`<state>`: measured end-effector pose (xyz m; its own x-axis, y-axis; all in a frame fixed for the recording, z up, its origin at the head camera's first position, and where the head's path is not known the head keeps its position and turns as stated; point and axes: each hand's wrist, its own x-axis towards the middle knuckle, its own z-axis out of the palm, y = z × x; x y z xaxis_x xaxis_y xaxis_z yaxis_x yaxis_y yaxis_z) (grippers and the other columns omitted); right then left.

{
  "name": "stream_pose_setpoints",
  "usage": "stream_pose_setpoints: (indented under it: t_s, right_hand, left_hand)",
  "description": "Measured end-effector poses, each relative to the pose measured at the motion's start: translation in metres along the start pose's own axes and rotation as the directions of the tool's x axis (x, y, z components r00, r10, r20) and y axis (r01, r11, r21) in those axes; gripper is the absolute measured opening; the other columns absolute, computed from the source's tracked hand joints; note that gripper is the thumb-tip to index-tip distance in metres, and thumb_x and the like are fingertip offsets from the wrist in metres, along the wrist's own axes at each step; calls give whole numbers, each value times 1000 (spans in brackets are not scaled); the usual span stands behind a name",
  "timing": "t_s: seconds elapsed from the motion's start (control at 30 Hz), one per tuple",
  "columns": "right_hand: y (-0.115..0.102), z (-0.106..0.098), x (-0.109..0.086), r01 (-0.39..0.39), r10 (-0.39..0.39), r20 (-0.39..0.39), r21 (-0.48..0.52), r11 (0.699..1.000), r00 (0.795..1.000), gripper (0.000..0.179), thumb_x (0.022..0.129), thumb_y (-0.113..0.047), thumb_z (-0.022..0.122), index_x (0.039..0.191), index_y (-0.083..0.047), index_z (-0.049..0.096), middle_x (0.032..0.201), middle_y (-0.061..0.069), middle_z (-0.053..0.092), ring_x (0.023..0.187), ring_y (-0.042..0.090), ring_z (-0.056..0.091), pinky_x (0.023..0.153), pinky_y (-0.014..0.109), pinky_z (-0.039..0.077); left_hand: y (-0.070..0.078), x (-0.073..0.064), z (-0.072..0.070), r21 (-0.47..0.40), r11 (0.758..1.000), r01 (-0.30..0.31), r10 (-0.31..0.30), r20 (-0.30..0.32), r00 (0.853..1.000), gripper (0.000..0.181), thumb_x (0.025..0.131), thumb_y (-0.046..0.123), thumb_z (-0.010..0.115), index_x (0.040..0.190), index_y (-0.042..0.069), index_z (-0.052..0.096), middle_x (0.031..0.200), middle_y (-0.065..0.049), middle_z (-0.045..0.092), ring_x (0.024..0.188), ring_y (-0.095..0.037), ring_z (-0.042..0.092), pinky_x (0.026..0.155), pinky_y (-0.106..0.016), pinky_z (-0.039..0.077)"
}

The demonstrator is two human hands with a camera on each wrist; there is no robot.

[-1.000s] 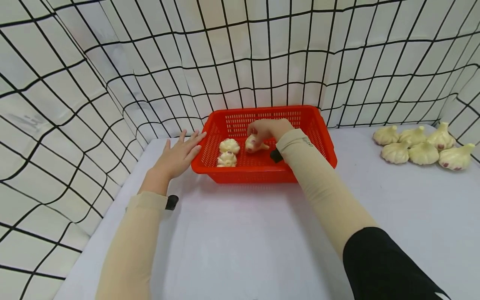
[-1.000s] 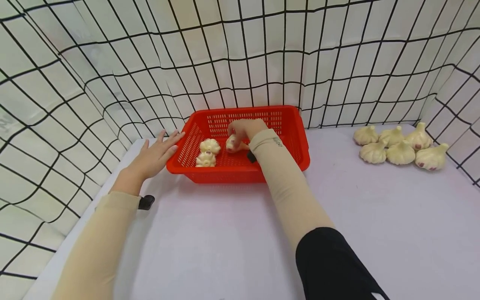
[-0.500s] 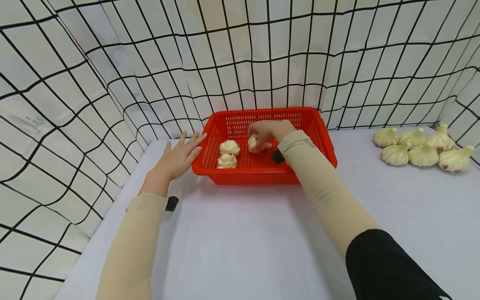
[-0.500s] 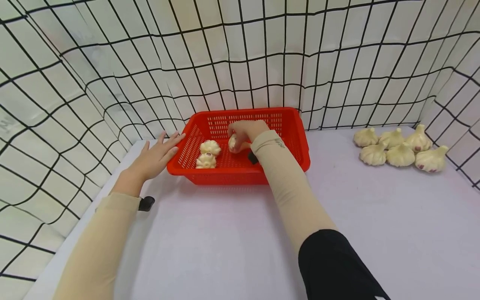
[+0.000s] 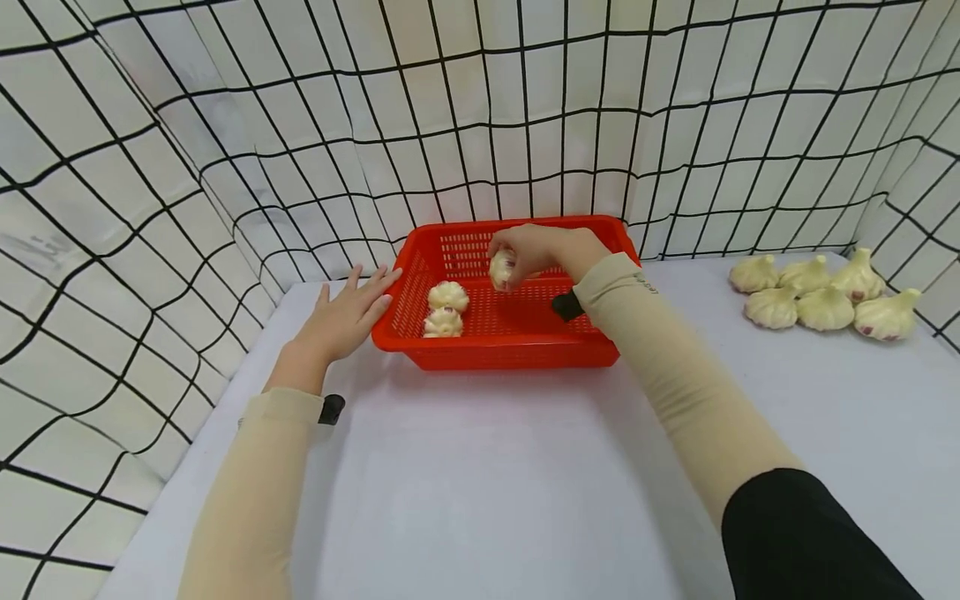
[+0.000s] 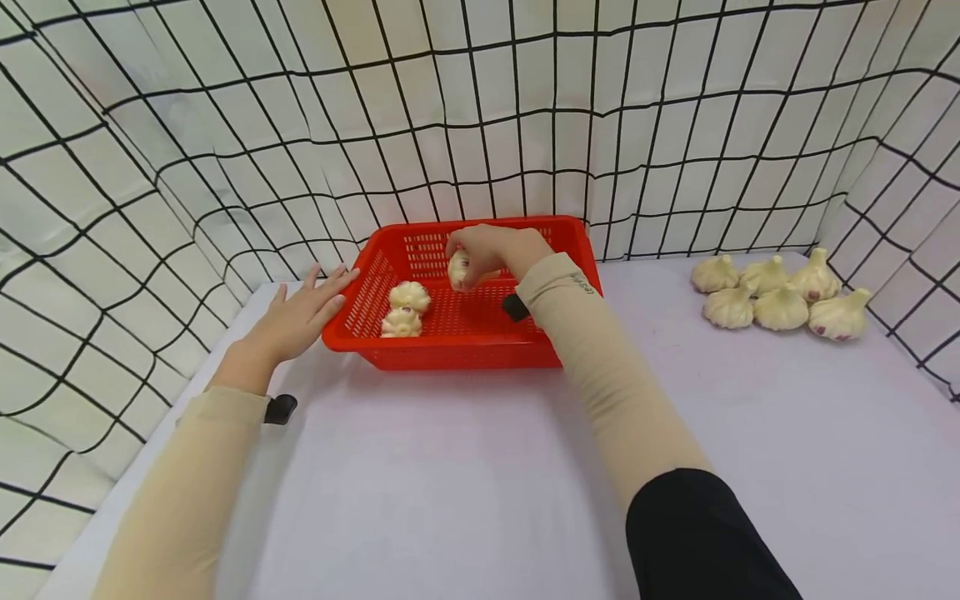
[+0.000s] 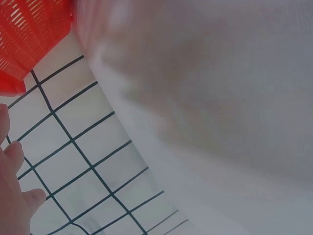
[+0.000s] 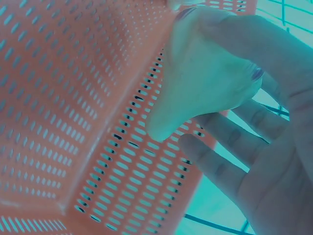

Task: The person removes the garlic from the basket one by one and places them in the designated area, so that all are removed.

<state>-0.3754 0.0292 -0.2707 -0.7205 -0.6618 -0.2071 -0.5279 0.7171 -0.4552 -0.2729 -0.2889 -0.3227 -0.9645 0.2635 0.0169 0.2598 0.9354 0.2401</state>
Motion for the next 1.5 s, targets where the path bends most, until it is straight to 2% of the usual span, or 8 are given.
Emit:
stream_pose_setpoints:
  t_s: [0.3,0.6,0.8,1.03,1.5]
  right_hand:
    - [-4,-8,-17,76,-76,-34,-1,997,997,55,92,-14,78,140,-5,54,132,10,56,117,27,51,97,39,51]
    - [3,-10,-39,154,-154,-84,-7,988,985,52,91,-9,78,137,-2,55,130,11,56,117,26,51,96,38,52]
    - [7,-10,-61,147,-149,-104,-26,989,983,51,91,-11,77,137,-5,56,129,11,54,118,27,49,94,39,53]
    - [18,-8,-85,149,-150,-144,-16,989,978,50,89,-10,79,134,-6,57,129,10,54,116,26,50,91,39,54]
    - [36,-15,-116,169,-176,-227,-48,984,958,50,86,-7,81,131,-9,59,130,10,52,119,29,48,93,44,54]
  left_hand:
    - [-2,-3,-2,-1,1000,3,-3,9,1000,65,109,56,21,166,26,16,171,-8,11,156,-37,-11,114,-71,-13]
    - [-4,-3,2,2,1000,13,-13,13,1000,65,109,57,19,166,27,15,171,-8,10,156,-36,-11,114,-71,-13]
    - [-6,-6,3,-14,1000,21,-21,16,1000,65,109,57,21,166,26,15,171,-9,10,155,-37,-12,113,-72,-14]
    - [-6,-5,2,-12,1000,-9,9,3,1000,65,109,56,22,166,25,18,171,-11,14,156,-37,-10,113,-72,-14]
    - [4,-2,-2,14,1000,-14,13,12,1000,64,110,55,22,166,25,17,171,-8,10,156,-37,-12,113,-71,-15]
